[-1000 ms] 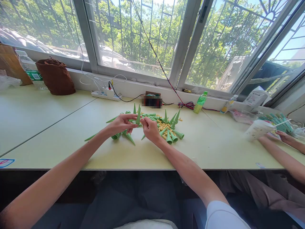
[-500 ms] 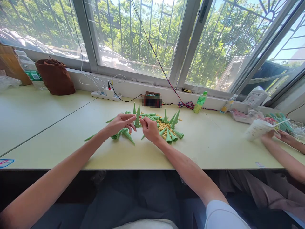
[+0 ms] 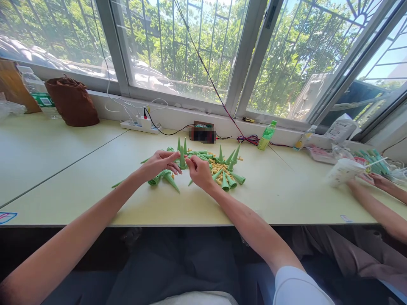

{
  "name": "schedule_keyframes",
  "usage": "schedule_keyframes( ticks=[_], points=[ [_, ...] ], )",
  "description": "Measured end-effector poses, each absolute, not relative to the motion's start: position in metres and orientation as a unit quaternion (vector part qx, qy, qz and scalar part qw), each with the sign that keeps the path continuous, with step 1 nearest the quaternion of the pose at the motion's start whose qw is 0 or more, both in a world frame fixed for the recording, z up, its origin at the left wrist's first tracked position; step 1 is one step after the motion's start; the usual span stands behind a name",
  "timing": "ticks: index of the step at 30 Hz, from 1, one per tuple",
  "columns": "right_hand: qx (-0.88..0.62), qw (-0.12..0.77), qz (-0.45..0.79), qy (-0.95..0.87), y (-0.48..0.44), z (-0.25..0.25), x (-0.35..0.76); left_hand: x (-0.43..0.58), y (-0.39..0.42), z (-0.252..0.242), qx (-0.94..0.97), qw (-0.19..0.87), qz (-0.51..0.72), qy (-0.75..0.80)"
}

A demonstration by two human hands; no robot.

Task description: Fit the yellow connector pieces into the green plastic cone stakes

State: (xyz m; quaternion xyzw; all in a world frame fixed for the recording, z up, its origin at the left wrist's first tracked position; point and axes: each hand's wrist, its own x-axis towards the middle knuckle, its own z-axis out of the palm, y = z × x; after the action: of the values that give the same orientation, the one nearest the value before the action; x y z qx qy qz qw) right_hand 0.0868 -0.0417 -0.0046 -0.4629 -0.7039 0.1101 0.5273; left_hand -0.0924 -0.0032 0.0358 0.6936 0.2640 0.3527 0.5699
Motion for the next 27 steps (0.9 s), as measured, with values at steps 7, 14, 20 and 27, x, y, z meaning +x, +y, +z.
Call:
schedule_keyframes(
  ticks=[7, 14, 20, 27],
  points=[
    [-0.467, 0.522, 0.11, -0.705, -0.0428, -0.0034, 0.0863, -0.0928, -0.0027, 0.0371, 0.688, 0.574, 0.353, 0.27],
    [-0.472, 0.516, 0.111, -0.706, -0.0428, -0.0041, 0.0862, -0.0945, 0.0005, 0.0341, 0.693, 0.569, 0.352, 0.267],
    [-0.468, 0.514, 0.12, -0.709, -0.0431, -0.0043, 0.086, -0.095, 0.0034, 0.0319, 0.694, 0.571, 0.351, 0.263],
    [-0.464, 0.512, 0.124, -0.712, -0.0421, -0.0067, 0.0867, -0.095, 0.0058, 0.0303, 0.69, 0.575, 0.352, 0.264]
  ],
)
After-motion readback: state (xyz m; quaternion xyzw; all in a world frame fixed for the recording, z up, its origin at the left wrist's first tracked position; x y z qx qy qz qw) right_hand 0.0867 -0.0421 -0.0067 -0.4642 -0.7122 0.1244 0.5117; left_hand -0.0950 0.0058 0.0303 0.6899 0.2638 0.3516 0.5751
